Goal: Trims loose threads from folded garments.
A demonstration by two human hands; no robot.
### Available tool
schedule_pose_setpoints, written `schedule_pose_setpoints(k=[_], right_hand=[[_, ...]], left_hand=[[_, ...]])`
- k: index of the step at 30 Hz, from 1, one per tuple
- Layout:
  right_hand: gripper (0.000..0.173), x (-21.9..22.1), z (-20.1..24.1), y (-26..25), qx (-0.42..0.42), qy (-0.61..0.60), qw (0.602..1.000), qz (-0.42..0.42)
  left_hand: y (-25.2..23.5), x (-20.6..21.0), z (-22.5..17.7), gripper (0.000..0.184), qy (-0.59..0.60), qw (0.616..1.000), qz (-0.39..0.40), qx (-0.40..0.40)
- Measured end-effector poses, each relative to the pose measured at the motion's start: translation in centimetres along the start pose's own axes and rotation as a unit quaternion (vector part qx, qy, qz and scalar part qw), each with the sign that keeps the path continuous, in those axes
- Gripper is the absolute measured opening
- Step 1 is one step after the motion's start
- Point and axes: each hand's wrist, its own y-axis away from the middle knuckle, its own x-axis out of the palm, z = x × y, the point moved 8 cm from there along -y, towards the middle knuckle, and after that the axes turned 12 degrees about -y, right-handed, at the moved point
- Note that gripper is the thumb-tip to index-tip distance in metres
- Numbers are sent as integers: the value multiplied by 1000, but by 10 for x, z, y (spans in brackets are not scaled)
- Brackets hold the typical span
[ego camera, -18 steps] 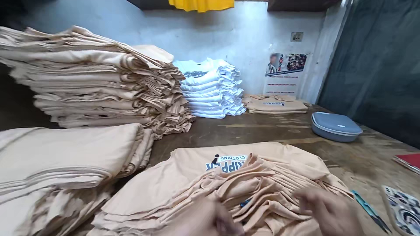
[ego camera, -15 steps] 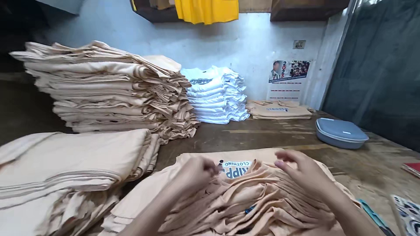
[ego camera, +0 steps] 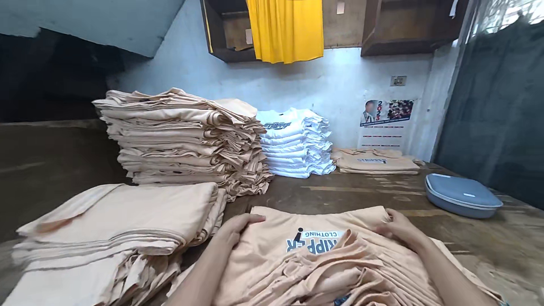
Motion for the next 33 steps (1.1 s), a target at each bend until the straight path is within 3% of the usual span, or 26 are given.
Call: schedule_pose_setpoints(k=[3,5,6,7,9,11,13,15,17,20,22,25,27,29,33], right_hand=[[75,-39,61,53,-159,-107,981,-39],[74,-74,93,95,-259,-188,945,-66],[65,-84,110,112,-294,-214,928,-75],[54,-88,131,125,-314,-204,923,-90],[45,-86,177,139,-297,-79,943,-128],[45,-85,212,138,-259,56,951,-160],[43,-93,237,148,-243,120,934,-231],[54,-92,260,177,-247,88,916,-304],[77,-64,275,204,-274,7,905,-326],[82,19,270,226,-335,-66,900,-271],[79,66,240,223,-348,-68,891,-285],[106,79,173,217,-319,-29,876,-361],[92,67,155,221,-322,-36,861,-392],[76,57,168,232,-389,-56,835,-386],[74,45,218,265,-529,-130,773,-325]], left_hand=[[67,-32,-47,68,90,968,17,233],[98,-63,-65,56,190,904,25,381],[109,-70,-74,45,218,875,36,430],[120,-72,-86,36,229,868,24,440],[148,-58,-117,27,229,925,-93,288],[131,-57,-139,25,216,930,-21,295],[132,-58,-158,26,216,932,-24,291],[156,-45,-173,26,254,928,-57,266],[189,-7,-183,30,312,916,-57,247],[228,84,-186,34,342,908,48,236],[234,134,-179,27,275,916,146,252],[209,155,-150,29,173,922,226,261],[186,137,-129,15,64,944,155,284],[174,118,-120,15,-73,941,84,319],[191,89,-148,27,-219,860,76,455]])
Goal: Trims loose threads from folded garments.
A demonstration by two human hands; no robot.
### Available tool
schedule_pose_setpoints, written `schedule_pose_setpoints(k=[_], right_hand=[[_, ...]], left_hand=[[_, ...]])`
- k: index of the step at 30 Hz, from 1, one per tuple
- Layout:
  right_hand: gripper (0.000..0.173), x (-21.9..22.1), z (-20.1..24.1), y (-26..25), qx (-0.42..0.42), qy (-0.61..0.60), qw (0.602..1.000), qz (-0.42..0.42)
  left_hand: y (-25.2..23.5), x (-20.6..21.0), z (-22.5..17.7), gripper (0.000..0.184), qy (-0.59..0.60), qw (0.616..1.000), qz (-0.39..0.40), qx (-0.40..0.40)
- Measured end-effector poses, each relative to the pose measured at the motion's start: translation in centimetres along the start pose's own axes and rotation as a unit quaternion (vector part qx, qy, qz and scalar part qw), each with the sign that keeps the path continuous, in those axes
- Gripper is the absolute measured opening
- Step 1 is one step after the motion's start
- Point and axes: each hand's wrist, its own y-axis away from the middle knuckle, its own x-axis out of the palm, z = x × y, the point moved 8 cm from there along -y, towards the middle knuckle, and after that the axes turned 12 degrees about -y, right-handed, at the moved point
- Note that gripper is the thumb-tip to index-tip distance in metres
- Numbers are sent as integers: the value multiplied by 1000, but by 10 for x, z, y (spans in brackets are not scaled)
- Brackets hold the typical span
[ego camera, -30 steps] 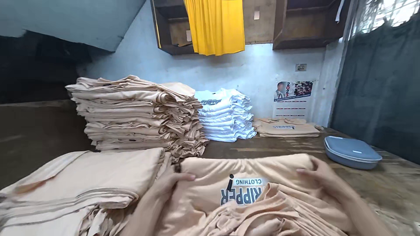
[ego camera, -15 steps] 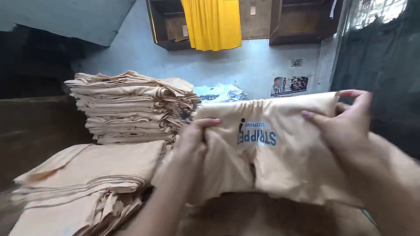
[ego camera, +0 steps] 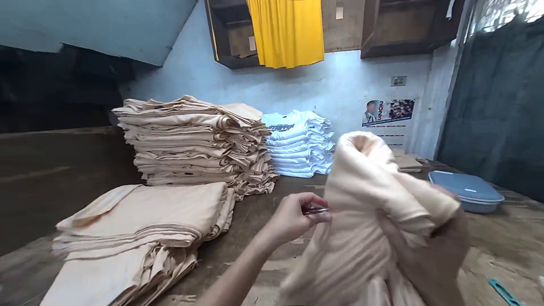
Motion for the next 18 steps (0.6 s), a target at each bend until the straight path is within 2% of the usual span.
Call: schedule_pose_setpoints(k=[3,5,6,7,8,9,10,11,12,14,15,17,18], right_hand=[[57,12,2,-21,24,-140,990,0],[46,26,-40,-23,84,-210,974,22],[52,29,-75,-17,127,-230,963,58],[64,25,-113,-6,178,-211,955,104],[71,10,-151,10,213,-163,952,147],[69,-16,-185,26,206,-95,960,166],[59,-40,-192,33,313,8,932,183],[50,-58,-184,32,409,75,895,161],[42,-70,-171,30,444,100,882,123],[27,-79,-136,37,404,84,909,54],[22,-75,-115,47,362,51,930,41],[18,-50,-74,77,296,-38,951,78],[18,-34,-55,98,292,-80,945,123]], left_hand=[[4,-34,-21,24,3,995,-57,78],[9,-47,-14,32,-38,989,-124,76],[15,-46,-5,32,-84,983,-151,57],[25,-39,5,27,-131,980,-148,24],[40,-24,12,21,-159,981,-108,-12],[59,-5,15,18,-167,984,-51,-38],[80,15,10,16,-162,986,-2,-34],[101,34,-1,15,-155,987,34,-8],[117,52,-13,16,-167,985,44,28],[136,72,-25,14,-191,980,-12,63],[140,75,-26,13,-165,984,-52,53],[140,67,-22,14,-79,988,-129,11],[139,61,-20,16,-38,988,-151,-7]])
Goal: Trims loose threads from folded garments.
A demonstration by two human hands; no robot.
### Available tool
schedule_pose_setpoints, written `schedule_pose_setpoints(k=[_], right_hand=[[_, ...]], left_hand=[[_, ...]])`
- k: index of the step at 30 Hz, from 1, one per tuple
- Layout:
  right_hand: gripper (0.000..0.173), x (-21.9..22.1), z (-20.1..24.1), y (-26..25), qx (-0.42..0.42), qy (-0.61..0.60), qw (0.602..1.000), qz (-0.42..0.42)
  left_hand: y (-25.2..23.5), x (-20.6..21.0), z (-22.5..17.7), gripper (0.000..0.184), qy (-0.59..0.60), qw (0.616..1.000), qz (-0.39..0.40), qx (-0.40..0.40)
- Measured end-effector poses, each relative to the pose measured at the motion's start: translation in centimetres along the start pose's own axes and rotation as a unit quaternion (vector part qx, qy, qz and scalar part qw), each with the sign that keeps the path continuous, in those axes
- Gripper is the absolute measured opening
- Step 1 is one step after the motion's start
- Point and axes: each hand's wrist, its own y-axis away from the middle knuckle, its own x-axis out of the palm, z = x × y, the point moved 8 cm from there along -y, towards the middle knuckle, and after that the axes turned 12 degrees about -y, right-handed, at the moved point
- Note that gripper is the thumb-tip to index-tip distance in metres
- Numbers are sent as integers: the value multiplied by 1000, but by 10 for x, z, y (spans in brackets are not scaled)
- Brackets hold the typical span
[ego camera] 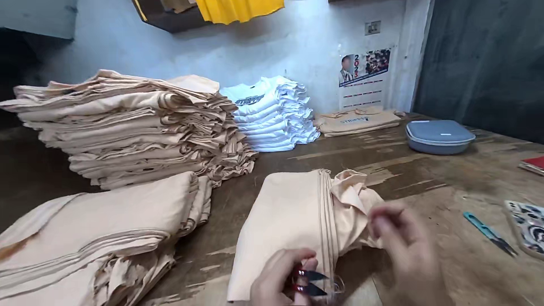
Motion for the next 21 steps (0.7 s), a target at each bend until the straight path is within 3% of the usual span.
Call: schedule_pose_setpoints(k=[3,4,7,11,14,18,21], right_hand=[[42,57,-2,61,39,-15,992,115],[39,66,-5,76,31,-6,992,118],[6,64,-6,102,-7,-34,997,70],[11,50,-11,103,57,-110,991,49],[28,61,-9,98,85,-44,994,43],[7,65,-3,104,61,-2,997,-50],[4,53,1,110,15,-12,996,-82]], left_hand=[[-8,-14,1,44,-29,1000,0,-11],[-8,-17,0,48,-62,998,5,5],[-1,-27,0,33,-132,990,13,53],[15,-35,-1,23,-185,978,35,89],[16,-36,-9,22,-210,970,33,115],[13,-37,-23,19,-262,951,31,164],[16,-37,-31,18,-292,937,24,190]])
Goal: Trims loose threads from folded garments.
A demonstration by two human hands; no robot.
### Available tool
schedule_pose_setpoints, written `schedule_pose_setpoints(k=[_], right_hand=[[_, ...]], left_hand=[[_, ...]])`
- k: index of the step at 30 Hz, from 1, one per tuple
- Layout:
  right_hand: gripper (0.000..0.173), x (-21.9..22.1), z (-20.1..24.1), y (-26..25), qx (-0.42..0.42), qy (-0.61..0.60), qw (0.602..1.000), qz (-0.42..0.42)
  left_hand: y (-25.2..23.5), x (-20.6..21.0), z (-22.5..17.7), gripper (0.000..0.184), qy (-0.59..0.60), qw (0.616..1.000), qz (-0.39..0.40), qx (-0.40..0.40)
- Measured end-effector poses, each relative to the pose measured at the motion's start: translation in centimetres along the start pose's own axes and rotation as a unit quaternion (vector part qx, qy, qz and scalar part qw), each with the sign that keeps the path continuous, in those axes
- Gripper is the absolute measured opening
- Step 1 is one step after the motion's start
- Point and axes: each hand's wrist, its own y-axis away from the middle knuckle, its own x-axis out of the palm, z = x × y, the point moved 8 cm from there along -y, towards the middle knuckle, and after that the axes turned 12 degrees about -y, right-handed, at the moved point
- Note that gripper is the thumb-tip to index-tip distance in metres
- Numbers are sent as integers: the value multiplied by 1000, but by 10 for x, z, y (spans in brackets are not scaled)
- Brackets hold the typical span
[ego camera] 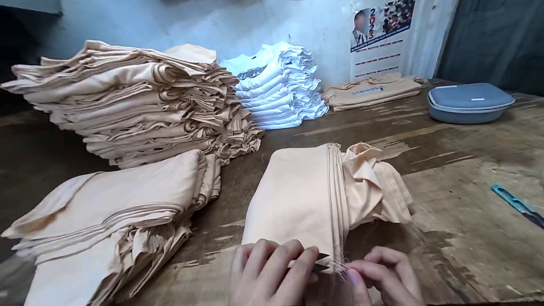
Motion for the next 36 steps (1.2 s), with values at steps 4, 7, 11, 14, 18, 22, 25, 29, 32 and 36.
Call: schedule_pose_setpoints(k=[4,7,11,14,18,22,25,29,32,36], right_hand=[[3,1,11,10,-37,-11,998,42],[8,1,15,20,-73,-17,994,74],[19,-9,0,28,-62,37,991,114],[25,-19,-15,28,-32,127,984,121],[18,-17,-4,24,-87,109,987,81],[36,21,16,9,-125,119,983,65],[24,45,15,-9,-143,76,986,39],[14,53,-5,-31,-71,-178,981,14],[15,51,-9,-37,-33,-209,977,36],[60,56,0,-30,-85,-10,994,73]], left_hand=[[1,5,-12,17,-37,999,-13,28],[0,7,-18,14,-69,996,-30,51],[3,6,-21,12,-76,994,-41,68],[5,6,-15,11,-50,996,-41,59],[6,12,7,25,45,999,17,10],[7,19,27,19,161,986,34,-16],[0,16,34,21,214,976,25,-41],[-11,19,53,17,261,960,-7,-97],[-17,29,64,16,305,939,-3,-160],[-22,39,61,17,385,907,31,-167]])
